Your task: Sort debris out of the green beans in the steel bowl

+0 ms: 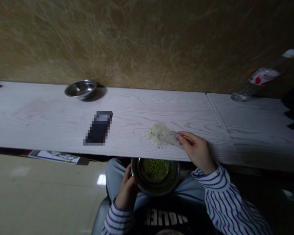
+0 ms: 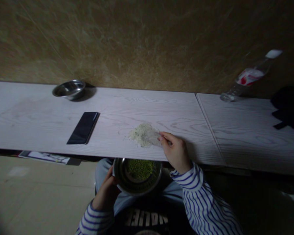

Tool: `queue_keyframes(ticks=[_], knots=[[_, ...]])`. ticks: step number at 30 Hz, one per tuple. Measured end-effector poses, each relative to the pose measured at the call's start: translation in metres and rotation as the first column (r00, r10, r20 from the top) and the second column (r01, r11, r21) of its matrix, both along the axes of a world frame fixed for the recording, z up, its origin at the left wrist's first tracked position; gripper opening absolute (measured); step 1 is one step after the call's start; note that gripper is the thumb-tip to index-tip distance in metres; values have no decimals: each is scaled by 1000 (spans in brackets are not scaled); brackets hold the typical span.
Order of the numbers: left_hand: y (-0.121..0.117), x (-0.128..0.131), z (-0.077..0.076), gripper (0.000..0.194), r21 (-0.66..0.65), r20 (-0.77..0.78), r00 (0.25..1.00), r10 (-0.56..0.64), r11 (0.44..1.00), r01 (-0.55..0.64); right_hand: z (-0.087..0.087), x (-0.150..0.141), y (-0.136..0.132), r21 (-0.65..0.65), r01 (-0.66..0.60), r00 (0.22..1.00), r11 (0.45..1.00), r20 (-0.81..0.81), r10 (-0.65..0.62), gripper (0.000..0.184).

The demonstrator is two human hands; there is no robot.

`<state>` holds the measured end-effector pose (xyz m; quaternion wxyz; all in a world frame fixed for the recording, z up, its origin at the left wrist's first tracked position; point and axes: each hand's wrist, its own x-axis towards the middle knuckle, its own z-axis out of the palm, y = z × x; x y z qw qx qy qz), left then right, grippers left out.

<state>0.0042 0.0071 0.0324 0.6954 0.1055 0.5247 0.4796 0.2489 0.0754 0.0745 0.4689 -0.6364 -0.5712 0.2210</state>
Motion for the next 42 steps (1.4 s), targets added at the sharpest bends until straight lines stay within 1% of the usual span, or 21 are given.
queue_keyframes(ticks=[4,10,13,19,24,29,33,35,38,40,42], knots=[[0,1,1,69,-3,25,1000,-2,1000,2,4,4,-3,-5,13,1000,1000,13,-13,28],[1,2,5,71,-7,24,1000,14,1000,-13,5,-1,-13,-33,-47,997,998,63,49,26],[2,3,6,71,2,40,999,15,1000,-16,2,-2,-19,-43,-38,996,998,84,42,25],[0,2,-1,66,22,33,999,-5,1000,4,-3,-3,-22,-50,-52,995,997,78,56,26],[0,1,-2,70,22,25,1000,3,1000,-3,0,-6,-24,-60,-88,994,994,63,92,25],[-1,1,3,69,25,2,1000,8,1000,-8,7,-1,-32,-43,-42,998,998,49,44,26],[-1,2,3,69,14,-3,1000,-14,1000,14,5,-1,-37,-61,-34,998,998,55,38,26],[0,1,2,70,15,8,1000,-17,1000,17,2,-2,-36,-66,-42,997,997,62,46,27],[0,0,0,71,14,26,999,-19,1000,19,-2,-3,-32,-59,-8,998,998,58,11,28],[0,-1,-1,74,8,36,999,-17,1000,17,-3,-4,-29,-47,17,999,999,45,-15,29],[0,-2,-3,77,2,41,999,-17,1000,17,-2,-4,-27,-41,9,999,999,38,-8,28]])
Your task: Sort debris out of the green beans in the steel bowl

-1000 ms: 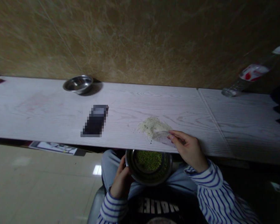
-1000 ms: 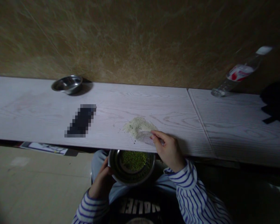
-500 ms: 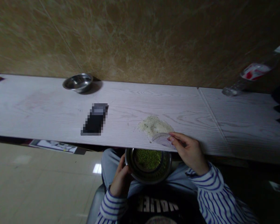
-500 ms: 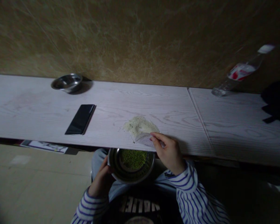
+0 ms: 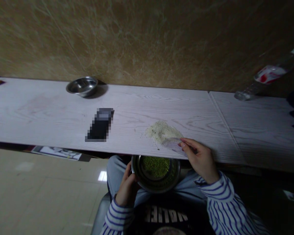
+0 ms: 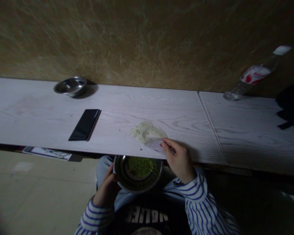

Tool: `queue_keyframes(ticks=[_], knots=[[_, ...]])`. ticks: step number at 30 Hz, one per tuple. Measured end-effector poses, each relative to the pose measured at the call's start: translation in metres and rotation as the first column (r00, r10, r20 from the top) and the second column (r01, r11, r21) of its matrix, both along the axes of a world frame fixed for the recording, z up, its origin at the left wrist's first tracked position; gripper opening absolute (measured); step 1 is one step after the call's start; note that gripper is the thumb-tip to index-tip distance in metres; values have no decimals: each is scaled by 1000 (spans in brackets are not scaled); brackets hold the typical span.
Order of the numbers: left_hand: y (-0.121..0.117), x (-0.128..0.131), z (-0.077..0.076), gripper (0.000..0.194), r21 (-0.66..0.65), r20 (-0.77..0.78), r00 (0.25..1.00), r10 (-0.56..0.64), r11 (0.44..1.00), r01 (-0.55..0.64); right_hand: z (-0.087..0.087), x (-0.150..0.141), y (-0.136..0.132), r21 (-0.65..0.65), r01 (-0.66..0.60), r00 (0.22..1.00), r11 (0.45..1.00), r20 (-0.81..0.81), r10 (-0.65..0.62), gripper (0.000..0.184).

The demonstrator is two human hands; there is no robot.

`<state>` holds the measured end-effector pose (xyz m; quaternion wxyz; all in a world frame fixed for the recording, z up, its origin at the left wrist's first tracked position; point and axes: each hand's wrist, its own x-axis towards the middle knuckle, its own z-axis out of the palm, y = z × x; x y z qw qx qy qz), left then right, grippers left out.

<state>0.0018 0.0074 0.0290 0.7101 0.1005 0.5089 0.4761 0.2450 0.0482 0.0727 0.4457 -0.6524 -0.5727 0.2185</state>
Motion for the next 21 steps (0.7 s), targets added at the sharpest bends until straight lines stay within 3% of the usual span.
queue_keyframes(ticks=[13,21], knots=[[-1,-2,-4,63,35,-4,1000,20,999,-20,-4,-15,10,34,-120,991,992,63,117,25],[1,-3,-4,76,0,-32,999,22,1000,-22,-4,-13,18,96,-28,998,995,60,22,24]])
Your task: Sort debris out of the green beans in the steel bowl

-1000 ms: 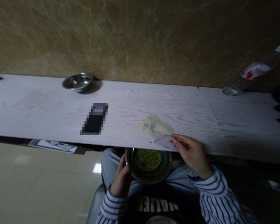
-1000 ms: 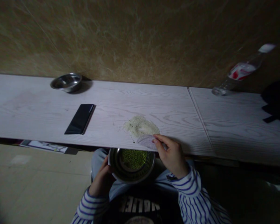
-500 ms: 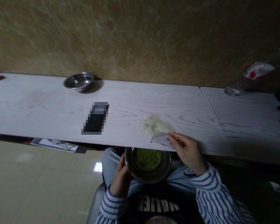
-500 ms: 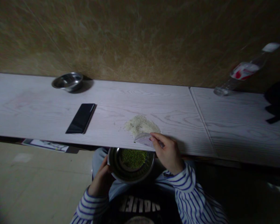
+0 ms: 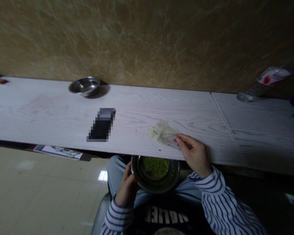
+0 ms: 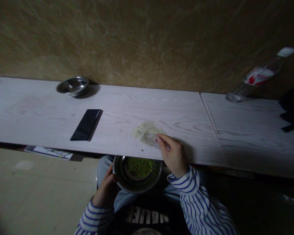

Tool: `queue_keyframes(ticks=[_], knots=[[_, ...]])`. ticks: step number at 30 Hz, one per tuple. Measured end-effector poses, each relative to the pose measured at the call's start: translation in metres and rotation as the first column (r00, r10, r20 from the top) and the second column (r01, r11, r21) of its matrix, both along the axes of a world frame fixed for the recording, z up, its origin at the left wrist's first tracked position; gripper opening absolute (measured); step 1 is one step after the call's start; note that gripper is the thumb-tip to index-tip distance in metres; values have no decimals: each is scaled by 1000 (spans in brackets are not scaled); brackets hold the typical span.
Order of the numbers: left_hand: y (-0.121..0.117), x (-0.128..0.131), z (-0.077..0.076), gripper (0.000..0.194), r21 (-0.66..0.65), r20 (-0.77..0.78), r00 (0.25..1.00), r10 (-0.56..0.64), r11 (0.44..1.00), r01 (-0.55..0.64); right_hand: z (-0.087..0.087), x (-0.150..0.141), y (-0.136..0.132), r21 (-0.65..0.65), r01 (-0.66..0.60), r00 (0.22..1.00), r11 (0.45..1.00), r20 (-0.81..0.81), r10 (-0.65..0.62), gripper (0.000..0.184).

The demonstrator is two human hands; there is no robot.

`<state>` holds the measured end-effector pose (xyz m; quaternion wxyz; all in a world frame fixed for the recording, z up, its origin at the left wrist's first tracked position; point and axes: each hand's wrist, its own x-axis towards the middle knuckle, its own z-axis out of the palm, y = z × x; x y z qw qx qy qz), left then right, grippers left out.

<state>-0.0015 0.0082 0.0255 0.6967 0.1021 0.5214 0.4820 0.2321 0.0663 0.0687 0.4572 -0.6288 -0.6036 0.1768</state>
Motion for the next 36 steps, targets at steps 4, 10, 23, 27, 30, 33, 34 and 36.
queue_keyframes(ticks=[4,10,23,27,30,33,34,36], knots=[[1,2,2,75,0,-2,1000,-11,1000,11,3,8,-7,-31,18,999,999,46,-16,25],[3,4,4,77,-15,-12,999,-34,999,34,0,21,-6,-2,105,992,994,64,-105,26],[2,6,7,72,-24,19,1000,-17,1000,17,9,38,-5,-17,207,978,978,24,-206,30],[1,5,6,73,5,36,999,-11,1000,11,5,29,1,-30,176,984,984,-6,-176,29],[1,4,6,75,0,35,999,-7,1000,7,5,21,2,-49,116,992,992,-40,-118,28],[0,4,6,74,-9,36,999,11,1000,-10,8,18,-2,-64,78,994,995,-72,-83,27],[0,4,6,74,-11,32,999,14,1000,-14,9,19,-4,-67,82,993,994,-77,-87,28],[1,4,7,75,-14,27,1000,11,1000,-11,10,24,-8,-79,107,991,991,-71,-113,29]])
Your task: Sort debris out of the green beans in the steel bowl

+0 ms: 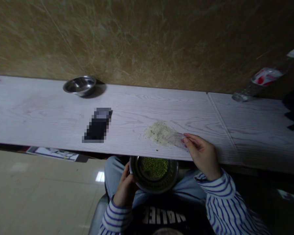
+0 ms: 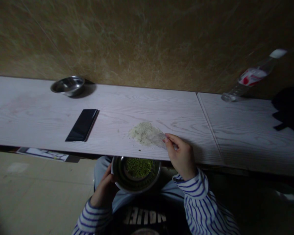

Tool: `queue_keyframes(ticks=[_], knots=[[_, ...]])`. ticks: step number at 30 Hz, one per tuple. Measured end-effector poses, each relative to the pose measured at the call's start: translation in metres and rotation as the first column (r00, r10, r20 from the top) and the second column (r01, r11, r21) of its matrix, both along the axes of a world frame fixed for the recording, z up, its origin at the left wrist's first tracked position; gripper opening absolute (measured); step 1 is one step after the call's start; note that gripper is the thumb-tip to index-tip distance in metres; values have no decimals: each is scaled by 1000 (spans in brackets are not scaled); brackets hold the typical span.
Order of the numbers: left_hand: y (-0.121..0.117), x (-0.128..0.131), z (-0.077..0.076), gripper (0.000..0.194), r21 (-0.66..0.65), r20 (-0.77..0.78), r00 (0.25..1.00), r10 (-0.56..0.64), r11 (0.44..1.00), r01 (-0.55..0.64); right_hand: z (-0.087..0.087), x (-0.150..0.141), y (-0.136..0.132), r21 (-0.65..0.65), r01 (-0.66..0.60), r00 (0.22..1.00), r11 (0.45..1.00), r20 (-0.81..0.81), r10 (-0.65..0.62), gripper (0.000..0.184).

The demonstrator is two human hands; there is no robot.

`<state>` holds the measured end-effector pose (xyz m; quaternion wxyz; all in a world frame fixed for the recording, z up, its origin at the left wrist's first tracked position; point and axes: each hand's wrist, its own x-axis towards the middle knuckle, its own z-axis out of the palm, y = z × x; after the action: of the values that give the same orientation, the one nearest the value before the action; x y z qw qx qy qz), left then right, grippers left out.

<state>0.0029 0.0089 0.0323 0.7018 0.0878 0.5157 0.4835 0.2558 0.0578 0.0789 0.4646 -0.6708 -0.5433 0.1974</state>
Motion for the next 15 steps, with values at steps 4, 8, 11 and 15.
queue_keyframes(ticks=[4,8,11,15], knots=[[0,1,-2,74,4,-1,1000,-13,1000,13,1,6,-7,-32,20,1000,999,16,-19,30],[-1,2,-5,72,16,10,1000,6,1000,-6,1,-1,-6,-32,-21,999,999,27,21,27],[-2,1,-6,74,9,8,1000,15,1000,-15,-2,-7,-2,-25,-37,999,999,38,38,27],[-1,-2,-7,79,19,-9,1000,-29,999,29,-7,-11,4,-25,-47,999,999,11,48,28]])
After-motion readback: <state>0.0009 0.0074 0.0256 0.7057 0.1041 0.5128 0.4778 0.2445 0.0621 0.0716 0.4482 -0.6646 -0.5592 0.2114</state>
